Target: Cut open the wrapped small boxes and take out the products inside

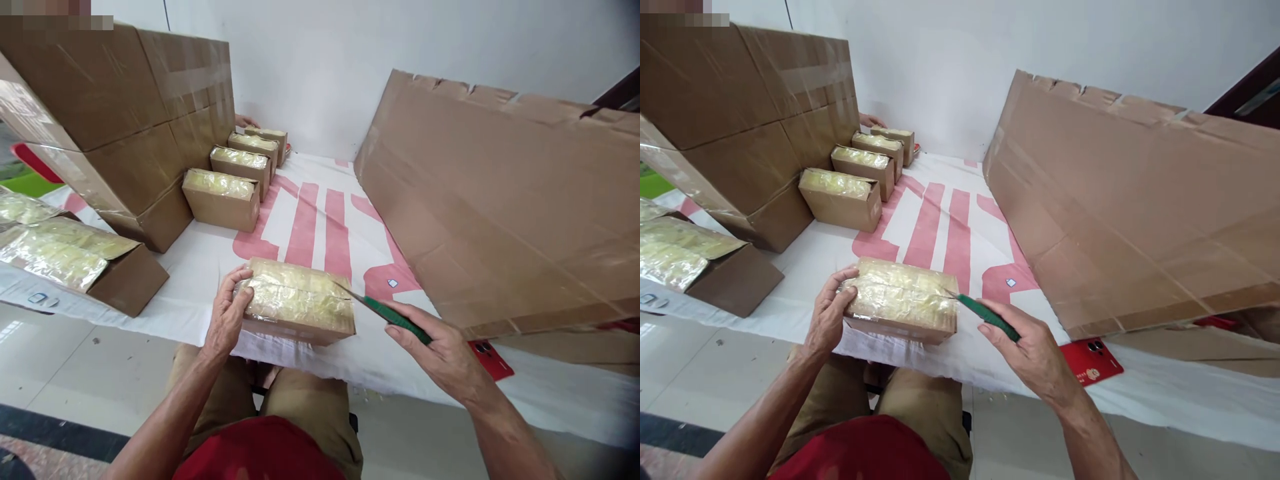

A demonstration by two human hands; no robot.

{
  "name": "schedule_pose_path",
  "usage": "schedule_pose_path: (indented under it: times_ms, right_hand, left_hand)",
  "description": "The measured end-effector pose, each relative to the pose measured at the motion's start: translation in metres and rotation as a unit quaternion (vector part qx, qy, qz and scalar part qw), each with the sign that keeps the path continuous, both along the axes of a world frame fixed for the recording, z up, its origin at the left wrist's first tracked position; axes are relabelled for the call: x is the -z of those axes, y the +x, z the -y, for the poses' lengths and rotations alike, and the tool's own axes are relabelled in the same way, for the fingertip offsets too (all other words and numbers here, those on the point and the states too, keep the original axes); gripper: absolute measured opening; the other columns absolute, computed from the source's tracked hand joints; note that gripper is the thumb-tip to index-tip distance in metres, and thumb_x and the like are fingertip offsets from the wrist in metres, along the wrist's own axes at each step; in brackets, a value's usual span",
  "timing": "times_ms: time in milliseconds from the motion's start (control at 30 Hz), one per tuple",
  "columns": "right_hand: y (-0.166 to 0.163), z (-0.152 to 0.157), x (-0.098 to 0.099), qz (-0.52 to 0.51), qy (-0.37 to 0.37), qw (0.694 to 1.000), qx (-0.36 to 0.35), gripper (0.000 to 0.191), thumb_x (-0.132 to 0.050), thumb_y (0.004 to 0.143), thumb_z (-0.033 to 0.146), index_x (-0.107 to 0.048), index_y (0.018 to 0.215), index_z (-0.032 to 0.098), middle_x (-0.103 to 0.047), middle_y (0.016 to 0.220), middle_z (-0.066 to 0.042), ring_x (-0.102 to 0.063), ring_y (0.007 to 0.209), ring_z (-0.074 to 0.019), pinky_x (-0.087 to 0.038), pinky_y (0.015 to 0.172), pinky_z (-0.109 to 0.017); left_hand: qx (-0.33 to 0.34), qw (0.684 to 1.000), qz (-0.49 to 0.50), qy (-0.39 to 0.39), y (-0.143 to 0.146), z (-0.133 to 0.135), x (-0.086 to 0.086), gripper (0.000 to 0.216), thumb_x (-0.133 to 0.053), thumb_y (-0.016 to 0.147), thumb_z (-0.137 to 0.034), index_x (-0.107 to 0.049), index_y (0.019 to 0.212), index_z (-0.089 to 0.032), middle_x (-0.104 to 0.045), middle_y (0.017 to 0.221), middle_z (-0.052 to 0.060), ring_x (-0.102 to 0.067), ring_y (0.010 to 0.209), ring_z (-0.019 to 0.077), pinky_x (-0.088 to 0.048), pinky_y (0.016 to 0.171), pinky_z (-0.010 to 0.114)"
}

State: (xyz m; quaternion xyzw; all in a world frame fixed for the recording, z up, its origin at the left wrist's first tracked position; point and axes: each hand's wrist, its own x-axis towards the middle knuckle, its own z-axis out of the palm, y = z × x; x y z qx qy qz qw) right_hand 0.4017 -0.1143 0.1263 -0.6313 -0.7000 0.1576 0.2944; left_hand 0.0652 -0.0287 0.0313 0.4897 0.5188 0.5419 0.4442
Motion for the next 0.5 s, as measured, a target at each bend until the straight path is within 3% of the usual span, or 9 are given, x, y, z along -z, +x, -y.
schedule_pose_path:
  times_ms: [100, 167, 333, 500]
  right_hand:
    - [-0.040, -0.032, -0.039, 0.043, -0.027, 0.994, -0.101, 0.040, -0.052, 0.102, 0.051, -0.077, 0.124, 0.029, -0.081, 0.103, -0.004, -0.074, 0.085, -0.0244, -0.058, 0.075, -0.035]
    - [-0.065, -0.055, -0.054, 0.088, -0.038, 0.982, -0.161, 0.038, -0.049, 0.103, 0.047, -0.077, 0.124, 0.031, -0.082, 0.101, -0.002, -0.073, 0.084, -0.0235, -0.056, 0.073, -0.034]
    - [-0.112, -0.094, -0.068, 0.207, -0.073, 0.948, -0.231, 0.034, -0.049, 0.102, 0.040, -0.080, 0.111, 0.029, -0.079, 0.083, -0.001, -0.068, 0.074, -0.0211, -0.046, 0.067, -0.031]
    - [-0.131, -0.102, -0.073, 0.293, -0.132, 0.921, -0.220, 0.035, -0.047, 0.102, 0.035, -0.079, 0.106, 0.022, -0.077, 0.081, -0.004, -0.064, 0.071, -0.0195, -0.037, 0.063, -0.029]
  left_hand:
    - [0.000, 1.000, -0.002, 0.011, 0.003, -0.001, 0.001, 0.037, -0.061, 0.087, -0.039, -0.070, 0.120, -0.023, -0.061, 0.148, 0.009, -0.054, 0.140, 0.0327, -0.037, 0.121, 0.049]
    - [-0.003, 1.000, 0.003, 0.015, 0.004, -0.002, 0.000, 0.037, -0.061, 0.084, -0.036, -0.070, 0.118, -0.022, -0.062, 0.145, 0.010, -0.055, 0.139, 0.0333, -0.036, 0.122, 0.051]
    - [-0.004, 1.000, 0.004, 0.021, 0.006, -0.004, -0.004, 0.041, -0.060, 0.081, -0.034, -0.069, 0.117, -0.019, -0.062, 0.145, 0.012, -0.053, 0.140, 0.0336, -0.036, 0.123, 0.051]
    - [-0.001, 1.000, -0.010, 0.013, 0.006, -0.002, -0.006, 0.044, -0.058, 0.082, -0.033, -0.068, 0.122, -0.017, -0.062, 0.146, 0.013, -0.054, 0.139, 0.0322, -0.036, 0.123, 0.049]
